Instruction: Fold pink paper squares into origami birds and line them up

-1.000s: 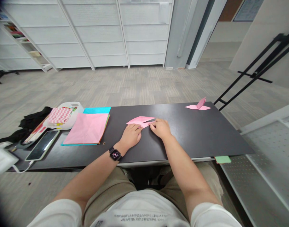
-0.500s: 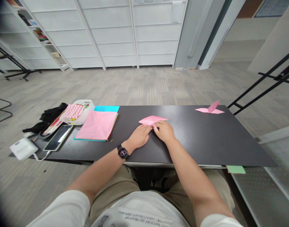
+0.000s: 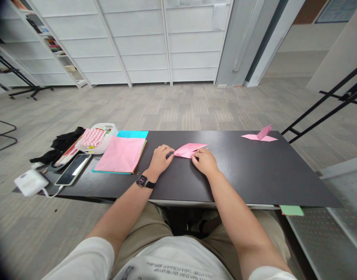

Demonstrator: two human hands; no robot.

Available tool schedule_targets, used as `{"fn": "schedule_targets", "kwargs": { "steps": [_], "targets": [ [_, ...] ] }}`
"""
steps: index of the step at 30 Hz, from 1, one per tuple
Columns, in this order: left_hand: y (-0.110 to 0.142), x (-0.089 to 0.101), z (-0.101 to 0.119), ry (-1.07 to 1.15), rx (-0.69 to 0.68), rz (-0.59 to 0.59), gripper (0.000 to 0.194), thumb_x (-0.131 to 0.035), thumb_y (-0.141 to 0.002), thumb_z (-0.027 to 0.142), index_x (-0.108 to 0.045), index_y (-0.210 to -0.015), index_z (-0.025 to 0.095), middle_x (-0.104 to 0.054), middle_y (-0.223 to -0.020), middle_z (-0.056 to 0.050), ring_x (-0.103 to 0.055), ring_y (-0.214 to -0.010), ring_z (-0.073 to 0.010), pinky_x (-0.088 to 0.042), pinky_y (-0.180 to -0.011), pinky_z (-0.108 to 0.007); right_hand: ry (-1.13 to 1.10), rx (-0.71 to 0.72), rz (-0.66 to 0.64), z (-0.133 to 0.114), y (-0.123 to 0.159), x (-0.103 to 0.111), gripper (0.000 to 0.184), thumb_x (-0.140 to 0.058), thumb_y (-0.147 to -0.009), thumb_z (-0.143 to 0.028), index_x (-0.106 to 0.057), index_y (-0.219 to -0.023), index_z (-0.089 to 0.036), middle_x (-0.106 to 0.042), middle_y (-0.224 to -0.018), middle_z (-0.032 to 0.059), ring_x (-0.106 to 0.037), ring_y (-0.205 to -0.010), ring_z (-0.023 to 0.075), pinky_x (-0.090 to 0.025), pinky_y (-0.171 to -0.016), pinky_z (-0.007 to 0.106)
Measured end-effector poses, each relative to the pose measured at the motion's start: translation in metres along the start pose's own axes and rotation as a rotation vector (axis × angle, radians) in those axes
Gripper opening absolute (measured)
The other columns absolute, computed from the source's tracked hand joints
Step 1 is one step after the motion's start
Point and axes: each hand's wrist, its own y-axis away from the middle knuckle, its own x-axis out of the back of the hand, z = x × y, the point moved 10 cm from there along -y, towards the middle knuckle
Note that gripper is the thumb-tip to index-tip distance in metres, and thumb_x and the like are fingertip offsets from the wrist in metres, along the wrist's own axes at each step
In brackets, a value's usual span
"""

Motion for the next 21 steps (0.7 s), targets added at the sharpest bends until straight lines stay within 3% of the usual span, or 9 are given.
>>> {"fn": "schedule_targets", "kwargs": {
  "steps": [6,16,21],
  "targets": [
    [-0.001,-0.003,0.007,-0.010,-0.047,-0.012,0.019,-0.060,-0.104,0.030,-0.074,-0.116,0.027,-0.068,-0.116,-0.007,-0.060,-0.110,-0.0233,-0.045,-0.096,-0.040,-0.003,-0.014,0.020,0.002,-0.001,-0.003,0.016,-0.066,-0.097,-0.028,-0.081,-0.097,-0.023,-0.075,-0.105,0.0077,-0.066,-0.102,0.0241,-0.049,-0.097,0.038],
    [-0.002,-0.011,0.001,0.013,-0.033,-0.054,0.013,-0.060,-0.103,0.024,-0.073,-0.102,0.024,-0.067,-0.113,-0.006,-0.061,-0.107,-0.0228,-0.047,-0.095,-0.039,0.047,-0.039,0.027,0.003,-0.003,-0.007,0.016,-0.066,-0.096,-0.026,-0.079,-0.087,-0.023,-0.073,-0.101,0.0077,-0.065,-0.097,0.0242,-0.048,-0.094,0.038],
    [0.001,0.000,0.009,-0.013,-0.037,-0.024,0.017,-0.057,-0.103,0.025,-0.070,-0.114,0.023,-0.066,-0.119,-0.009,-0.060,-0.113,-0.0247,-0.047,-0.098,-0.041,0.055,-0.042,0.026,0.002,-0.003,-0.006,0.015,-0.066,-0.096,-0.026,-0.079,-0.088,-0.024,-0.073,-0.101,0.0083,-0.064,-0.098,0.0255,-0.047,-0.094,0.039]
  ]
}}
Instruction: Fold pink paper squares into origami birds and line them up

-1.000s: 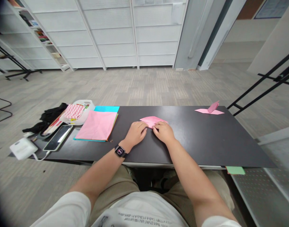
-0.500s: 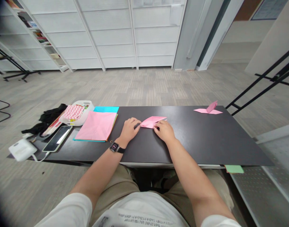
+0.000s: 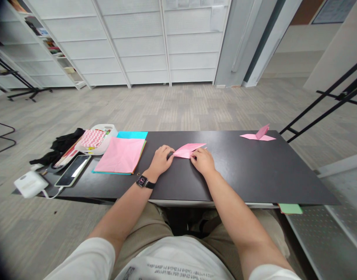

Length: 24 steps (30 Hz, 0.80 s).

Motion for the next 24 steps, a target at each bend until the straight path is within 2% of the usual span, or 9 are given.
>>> {"fn": "schedule_targets", "kwargs": {
  "steps": [3,6,8,12,17,20,24],
  "targets": [
    [0.005,0.002,0.029,-0.075,-0.113,0.000,0.024,-0.053,-0.104,0.024,-0.070,-0.120,0.024,-0.067,-0.120,-0.010,-0.059,-0.112,-0.0263,-0.046,-0.098,-0.043,0.012,-0.003,0.006,-0.001,0.000,0.001,0.014,-0.066,-0.096,-0.026,-0.078,-0.090,-0.024,-0.073,-0.101,0.0084,-0.064,-0.097,0.0260,-0.047,-0.093,0.040],
    [0.014,-0.015,0.070,-0.113,-0.329,-0.096,0.031,-0.050,-0.105,0.024,-0.067,-0.131,0.024,-0.068,-0.127,-0.010,-0.060,-0.114,-0.0265,-0.047,-0.097,-0.042,0.021,-0.001,0.011,-0.002,0.001,0.002,0.014,-0.066,-0.097,-0.027,-0.078,-0.090,-0.024,-0.073,-0.102,0.0086,-0.064,-0.098,0.0264,-0.047,-0.093,0.040],
    [0.016,-0.024,0.080,-0.127,-0.338,-0.103,0.035,-0.050,-0.105,0.024,-0.064,-0.137,0.021,-0.068,-0.134,-0.011,-0.061,-0.114,-0.0263,-0.049,-0.098,-0.042,0.023,0.004,0.009,-0.003,0.001,0.002,0.014,-0.066,-0.097,-0.027,-0.078,-0.091,-0.024,-0.073,-0.102,0.0090,-0.064,-0.098,0.0267,-0.047,-0.093,0.040],
    [0.014,-0.035,0.069,-0.148,-0.231,-0.133,0.032,-0.049,-0.107,0.029,-0.070,-0.129,0.020,-0.075,-0.123,-0.011,-0.066,-0.106,-0.0256,-0.053,-0.090,-0.040,0.027,-0.006,0.006,-0.002,0.001,0.002,0.014,-0.065,-0.096,-0.026,-0.078,-0.091,-0.024,-0.073,-0.103,0.0086,-0.064,-0.097,0.0259,-0.048,-0.092,0.040],
    [0.010,-0.020,0.036,-0.112,-0.084,-0.111,0.026,-0.054,-0.103,0.029,-0.078,-0.110,0.025,-0.081,-0.107,-0.006,-0.066,-0.088,-0.0227,-0.053,-0.083,-0.037,0.013,-0.006,0.018,-0.001,0.001,0.002,0.015,-0.065,-0.096,-0.027,-0.079,-0.089,-0.025,-0.073,-0.102,0.0078,-0.064,-0.097,0.0253,-0.048,-0.093,0.040],
    [0.009,-0.011,0.025,-0.089,-0.088,-0.108,0.026,-0.055,-0.103,0.028,-0.081,-0.103,0.027,-0.082,-0.103,-0.004,-0.065,-0.088,-0.0227,-0.052,-0.081,-0.036,0.004,-0.001,0.021,-0.001,0.002,0.002,0.015,-0.066,-0.096,-0.026,-0.079,-0.090,-0.025,-0.073,-0.102,0.0072,-0.064,-0.096,0.0253,-0.048,-0.092,0.040],
    [0.009,-0.007,0.021,-0.076,-0.105,-0.114,0.025,-0.057,-0.102,0.030,-0.082,-0.099,0.028,-0.081,-0.097,-0.004,-0.066,-0.088,-0.0227,-0.051,-0.080,-0.035,-0.003,-0.004,0.022,0.000,0.002,0.001,0.014,-0.066,-0.096,-0.025,-0.079,-0.092,-0.025,-0.073,-0.102,0.0070,-0.065,-0.096,0.0251,-0.048,-0.093,0.040]
  ]
}}
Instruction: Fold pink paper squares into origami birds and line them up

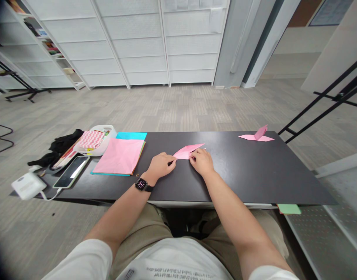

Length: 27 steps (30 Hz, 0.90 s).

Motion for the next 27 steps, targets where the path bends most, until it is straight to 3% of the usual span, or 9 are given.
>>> {"fn": "schedule_targets", "kwargs": {
  "steps": [5,9,13,16,19,24,27],
  "targets": [
    [0.000,0.005,-0.004,0.012,0.045,0.025,0.026,-0.058,-0.100,0.031,-0.080,-0.088,0.024,-0.080,-0.090,-0.006,-0.066,-0.083,-0.0220,-0.049,-0.076,-0.034,0.004,-0.016,-0.023,0.002,-0.001,-0.002,0.014,-0.070,-0.097,-0.034,-0.078,-0.090,-0.025,-0.073,-0.103,0.0070,-0.065,-0.099,0.0257,-0.048,-0.095,0.041],
    [0.003,0.021,-0.017,0.078,0.102,0.126,0.037,-0.053,-0.103,0.031,-0.072,-0.073,0.021,-0.074,-0.078,-0.006,-0.066,-0.079,-0.0193,-0.048,-0.077,-0.032,0.001,-0.024,-0.017,0.000,-0.002,-0.001,0.019,-0.074,-0.096,-0.041,-0.076,-0.087,-0.024,-0.074,-0.105,0.0080,-0.066,-0.103,0.0265,-0.047,-0.099,0.042],
    [0.007,0.034,-0.040,0.301,0.203,0.275,0.037,-0.045,-0.107,0.028,-0.070,-0.081,0.021,-0.074,-0.083,-0.004,-0.067,-0.081,-0.0167,-0.050,-0.079,-0.029,-0.064,0.022,-0.022,-0.006,-0.004,-0.003,0.021,-0.073,-0.097,-0.039,-0.073,-0.084,-0.023,-0.074,-0.103,0.0076,-0.065,-0.100,0.0247,-0.048,-0.094,0.039],
    [0.008,0.030,-0.055,0.395,0.277,0.346,0.021,-0.053,-0.104,0.027,-0.071,-0.098,0.021,-0.075,-0.094,-0.003,-0.067,-0.083,-0.0160,-0.052,-0.081,-0.029,-0.145,0.100,-0.026,-0.014,-0.006,-0.007,0.022,-0.073,-0.097,-0.039,-0.070,-0.082,-0.023,-0.073,-0.098,0.0067,-0.065,-0.095,0.0230,-0.049,-0.089,0.037],
    [0.003,0.018,-0.058,0.407,0.283,0.314,0.015,-0.061,-0.098,0.019,-0.070,-0.110,0.021,-0.075,-0.103,-0.003,-0.068,-0.087,-0.0166,-0.055,-0.088,-0.031,-0.195,0.167,-0.030,-0.022,-0.007,-0.011,0.018,-0.075,-0.096,-0.035,-0.070,-0.083,-0.023,-0.073,-0.095,0.0060,-0.066,-0.094,0.0229,-0.050,-0.088,0.037],
    [-0.006,-0.002,-0.045,0.318,0.179,0.145,0.012,-0.068,-0.095,0.020,-0.074,-0.105,0.025,-0.076,-0.110,-0.003,-0.068,-0.105,-0.0223,-0.052,-0.102,-0.039,-0.214,0.248,-0.045,-0.029,-0.007,-0.014,0.002,-0.075,-0.095,-0.027,-0.075,-0.094,-0.025,-0.076,-0.108,0.0054,-0.067,-0.107,0.0248,-0.048,-0.099,0.041],
    [-0.008,-0.009,-0.039,0.293,0.147,0.089,0.014,-0.066,-0.098,0.022,-0.076,-0.106,0.026,-0.077,-0.114,-0.003,-0.068,-0.110,-0.0227,-0.051,-0.104,-0.040,-0.175,0.228,-0.026,-0.023,-0.006,-0.013,0.008,-0.073,-0.096,-0.027,-0.080,-0.100,-0.028,-0.075,-0.117,0.0060,-0.065,-0.114,0.0265,-0.046,-0.102,0.044]
  ]
}}
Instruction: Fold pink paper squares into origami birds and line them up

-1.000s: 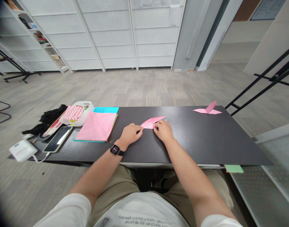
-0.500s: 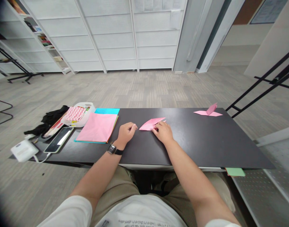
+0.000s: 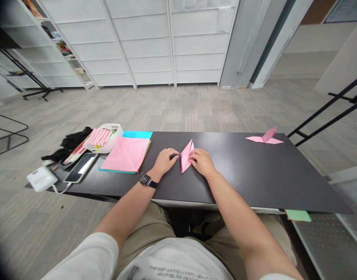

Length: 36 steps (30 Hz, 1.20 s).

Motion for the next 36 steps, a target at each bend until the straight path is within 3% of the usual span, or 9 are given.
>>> {"fn": "schedule_targets", "kwargs": {
  "steps": [5,14,22,29,33,36],
  "targets": [
    [0.000,-0.009,0.007,-0.046,-0.030,-0.041,0.018,-0.065,-0.101,0.027,-0.078,-0.113,0.028,-0.076,-0.123,-0.002,-0.066,-0.113,-0.0223,-0.049,-0.105,-0.041,0.059,-0.102,-0.022,0.014,0.002,0.000,0.020,-0.069,-0.097,-0.025,-0.084,-0.107,-0.032,-0.075,-0.112,0.0068,-0.063,-0.108,0.0269,-0.045,-0.096,0.043],
    [0.000,-0.015,0.013,-0.124,-0.059,-0.067,0.020,-0.063,-0.103,0.033,-0.080,-0.113,0.030,-0.077,-0.124,-0.001,-0.064,-0.111,-0.0235,-0.048,-0.101,-0.043,0.017,-0.054,-0.034,0.004,0.003,0.002,0.022,-0.063,-0.100,-0.026,-0.083,-0.107,-0.031,-0.078,-0.114,0.0051,-0.066,-0.109,0.0251,-0.045,-0.099,0.044],
    [-0.002,-0.013,0.012,-0.080,-0.028,-0.061,0.016,-0.067,-0.101,0.032,-0.080,-0.107,0.028,-0.079,-0.119,-0.002,-0.064,-0.110,-0.0233,-0.048,-0.103,-0.042,-0.039,0.010,-0.018,0.003,0.003,-0.004,0.027,-0.064,-0.096,-0.022,-0.081,-0.113,-0.033,-0.079,-0.123,0.0024,-0.063,-0.130,0.0277,-0.042,-0.113,0.051],
    [-0.002,-0.015,0.014,-0.059,-0.125,-0.058,0.014,-0.067,-0.101,0.029,-0.080,-0.106,0.027,-0.079,-0.117,-0.002,-0.067,-0.108,-0.0226,-0.049,-0.101,-0.042,-0.091,-0.020,0.006,0.010,0.004,0.002,0.030,-0.057,-0.099,-0.018,-0.081,-0.110,-0.033,-0.078,-0.122,0.0023,-0.067,-0.121,0.0252,-0.044,-0.110,0.049],
    [-0.002,-0.015,0.016,-0.006,-0.187,-0.078,0.015,-0.066,-0.101,0.028,-0.079,-0.108,0.027,-0.079,-0.118,-0.003,-0.069,-0.111,-0.0220,-0.050,-0.106,-0.042,-0.098,-0.075,0.040,0.010,0.007,0.017,0.026,-0.059,-0.100,-0.026,-0.079,-0.117,-0.030,-0.077,-0.120,0.0048,-0.068,-0.114,0.0234,-0.047,-0.106,0.044],
    [-0.001,-0.015,0.015,0.009,-0.187,-0.095,0.016,-0.065,-0.101,0.030,-0.079,-0.109,0.027,-0.080,-0.119,-0.003,-0.070,-0.113,-0.0226,-0.050,-0.108,-0.043,-0.082,-0.081,-0.026,0.004,0.008,0.018,0.026,-0.057,-0.105,-0.037,-0.080,-0.112,-0.030,-0.078,-0.120,0.0041,-0.068,-0.116,0.0227,-0.043,-0.111,0.045]
  ]
}}
